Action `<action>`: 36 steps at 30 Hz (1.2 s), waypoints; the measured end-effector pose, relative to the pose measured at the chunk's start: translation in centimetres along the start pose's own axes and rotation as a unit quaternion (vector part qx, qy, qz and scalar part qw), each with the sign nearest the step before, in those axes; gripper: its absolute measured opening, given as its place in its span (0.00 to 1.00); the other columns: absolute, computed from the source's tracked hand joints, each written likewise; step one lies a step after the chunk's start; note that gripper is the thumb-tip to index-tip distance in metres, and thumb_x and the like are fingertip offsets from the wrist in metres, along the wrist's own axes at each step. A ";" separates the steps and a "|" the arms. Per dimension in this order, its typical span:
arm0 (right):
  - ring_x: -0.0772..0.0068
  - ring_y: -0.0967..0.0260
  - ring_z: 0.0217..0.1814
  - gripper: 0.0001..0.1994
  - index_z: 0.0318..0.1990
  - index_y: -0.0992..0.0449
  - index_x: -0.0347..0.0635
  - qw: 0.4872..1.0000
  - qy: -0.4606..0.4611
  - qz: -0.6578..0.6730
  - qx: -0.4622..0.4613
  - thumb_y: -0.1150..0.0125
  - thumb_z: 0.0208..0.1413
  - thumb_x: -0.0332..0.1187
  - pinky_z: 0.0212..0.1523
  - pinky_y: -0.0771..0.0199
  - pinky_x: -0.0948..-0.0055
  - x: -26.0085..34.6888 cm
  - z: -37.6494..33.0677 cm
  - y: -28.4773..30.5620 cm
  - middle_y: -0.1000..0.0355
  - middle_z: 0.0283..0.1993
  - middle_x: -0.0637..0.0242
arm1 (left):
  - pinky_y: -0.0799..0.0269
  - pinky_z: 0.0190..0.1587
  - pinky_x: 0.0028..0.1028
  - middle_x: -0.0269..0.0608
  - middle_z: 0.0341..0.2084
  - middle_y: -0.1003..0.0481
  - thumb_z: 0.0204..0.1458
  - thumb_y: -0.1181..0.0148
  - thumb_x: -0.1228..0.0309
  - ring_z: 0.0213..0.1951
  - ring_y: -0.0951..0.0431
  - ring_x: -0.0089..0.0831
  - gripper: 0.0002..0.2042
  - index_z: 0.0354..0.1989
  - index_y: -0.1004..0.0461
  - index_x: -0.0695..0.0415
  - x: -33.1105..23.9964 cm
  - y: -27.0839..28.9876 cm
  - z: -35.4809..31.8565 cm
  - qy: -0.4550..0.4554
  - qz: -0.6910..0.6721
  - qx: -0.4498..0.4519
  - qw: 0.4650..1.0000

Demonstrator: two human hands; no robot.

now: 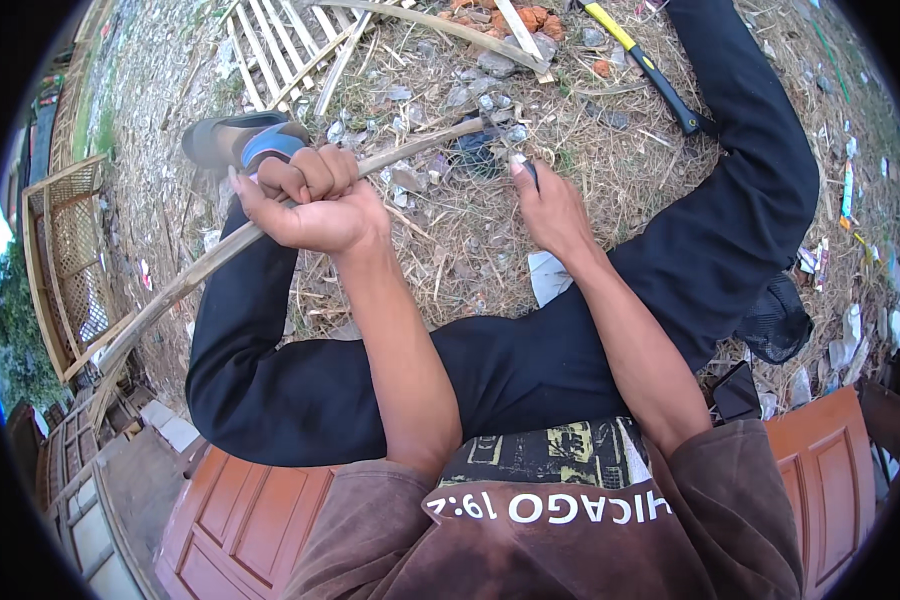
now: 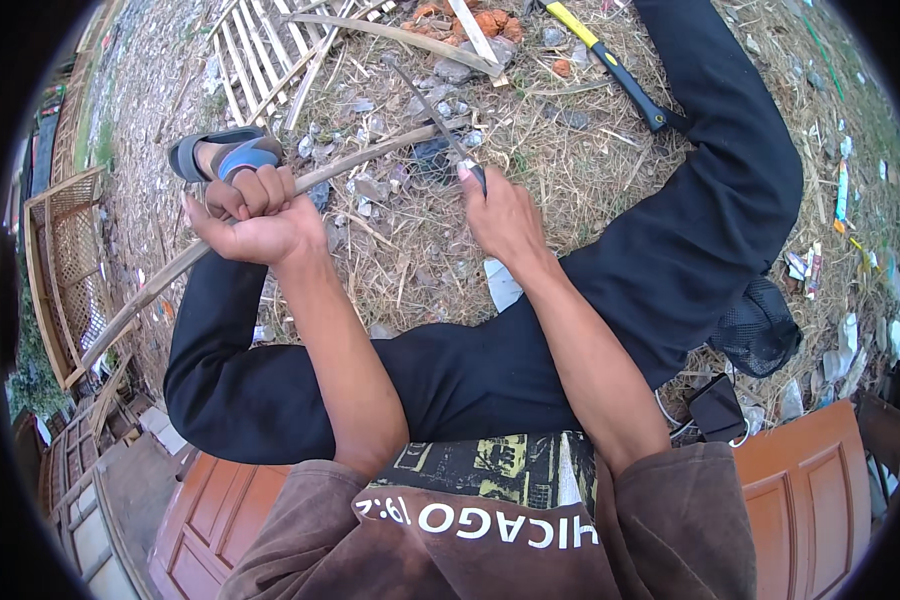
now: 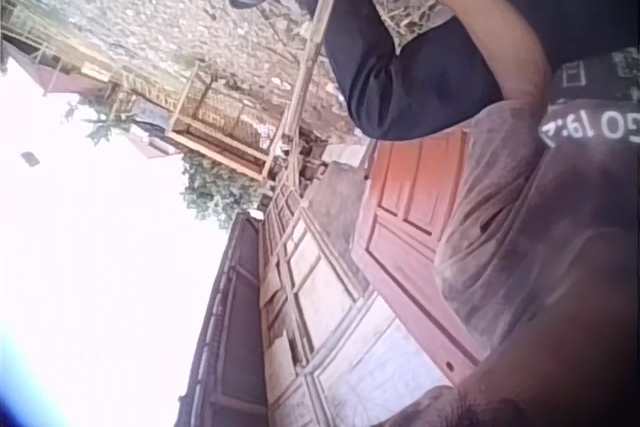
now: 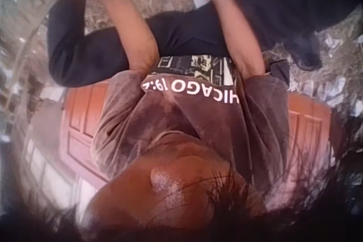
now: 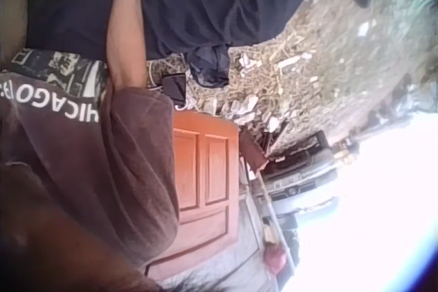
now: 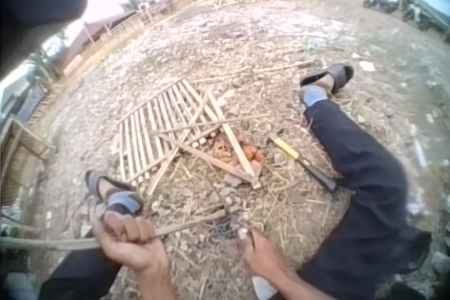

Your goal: The person whittles a strip of bamboo using a knife while sitting outdoors, smoothing the surface and edges.

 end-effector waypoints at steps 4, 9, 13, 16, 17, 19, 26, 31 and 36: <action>0.38 0.28 0.30 0.26 0.38 0.29 0.36 0.995 0.067 0.075 0.021 0.58 0.66 0.54 0.34 0.33 0.47 2.5 -1.7 0.7 0.28 0.24 0.46 | 0.67 0.15 0.24 0.26 0.06 0.58 0.66 0.66 0.50 0.11 0.63 0.20 0.26 0.15 0.53 0.48 -0.6 0.9 -0.2 0.004 0.004 -0.046 0.999; 0.40 0.28 0.30 0.26 0.38 0.29 0.35 1.000 -0.004 0.020 0.011 0.59 0.67 0.54 0.33 0.33 0.50 0.0 -0.1 0.3 0.29 0.24 0.46 | 0.66 0.15 0.24 0.26 0.06 0.57 0.66 0.66 0.50 0.11 0.63 0.20 0.26 0.15 0.53 0.48 -0.1 0.8 -0.1 0.004 -0.001 -0.005 1.000; 0.39 0.28 0.32 0.28 0.37 0.29 0.35 0.990 0.083 0.110 0.010 0.59 0.66 0.55 0.35 0.34 0.48 2.4 -1.1 1.0 0.28 0.25 0.45 | 0.65 0.16 0.24 0.26 0.06 0.57 0.66 0.66 0.50 0.11 0.63 0.20 0.26 0.15 0.52 0.48 -0.3 0.7 0.0 -0.003 0.009 -0.024 1.000; 0.41 0.28 0.30 0.27 0.35 0.29 0.35 0.999 0.021 0.049 -0.009 0.58 0.66 0.55 0.33 0.34 0.51 -0.2 0.3 0.5 0.30 0.23 0.47 | 0.66 0.15 0.23 0.26 0.06 0.57 0.66 0.66 0.50 0.11 0.63 0.19 0.26 0.15 0.52 0.47 0.1 0.3 0.1 -0.001 -0.003 -0.017 1.000; 0.41 0.28 0.30 0.27 0.35 0.29 0.35 0.998 0.032 0.047 -0.009 0.58 0.66 0.55 0.33 0.34 0.51 0.0 0.1 0.4 0.30 0.23 0.46 | 0.66 0.15 0.24 0.26 0.06 0.57 0.66 0.66 0.50 0.11 0.63 0.19 0.26 0.15 0.52 0.48 0.0 1.0 0.0 0.000 -0.002 -0.011 1.000; 0.38 0.29 0.32 0.25 0.36 0.28 0.36 0.993 0.065 0.096 0.011 0.57 0.66 0.54 0.35 0.34 0.49 2.3 -1.3 1.0 0.29 0.24 0.44 | 0.67 0.15 0.24 0.26 0.06 0.56 0.66 0.66 0.51 0.11 0.63 0.19 0.26 0.15 0.52 0.48 -0.4 1.8 0.0 0.005 -0.021 -0.044 0.999; 0.38 0.30 0.28 0.26 0.33 0.29 0.37 1.000 0.016 0.006 -0.025 0.57 0.66 0.55 0.33 0.35 0.47 0.2 -0.1 0.4 0.30 0.22 0.45 | 0.67 0.15 0.24 0.26 0.06 0.57 0.66 0.66 0.51 0.11 0.62 0.19 0.25 0.15 0.53 0.48 -0.1 1.3 0.1 -0.005 0.007 -0.023 1.000; 0.37 0.30 0.29 0.26 0.33 0.29 0.36 0.994 0.071 0.083 -0.015 0.56 0.66 0.54 0.32 0.34 0.48 2.0 -0.9 0.8 0.30 0.22 0.45 | 0.68 0.15 0.24 0.27 0.06 0.57 0.66 0.66 0.50 0.11 0.64 0.20 0.26 0.15 0.53 0.47 -0.2 0.7 0.1 -0.002 0.001 -0.037 0.999; 0.37 0.29 0.28 0.25 0.34 0.29 0.36 0.996 0.064 0.054 -0.022 0.55 0.66 0.53 0.31 0.34 0.49 2.5 -1.4 1.0 0.30 0.21 0.47 | 0.67 0.15 0.24 0.26 0.06 0.57 0.66 0.65 0.50 0.11 0.63 0.20 0.26 0.15 0.53 0.48 -0.3 1.3 0.1 0.003 0.007 -0.035 0.999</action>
Point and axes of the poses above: each hand's wrist, its own z-axis towards the middle knuckle, its own y-axis out of the back of the hand, x = y × z, the point moved 2 cm from there along z, towards the middle knuckle
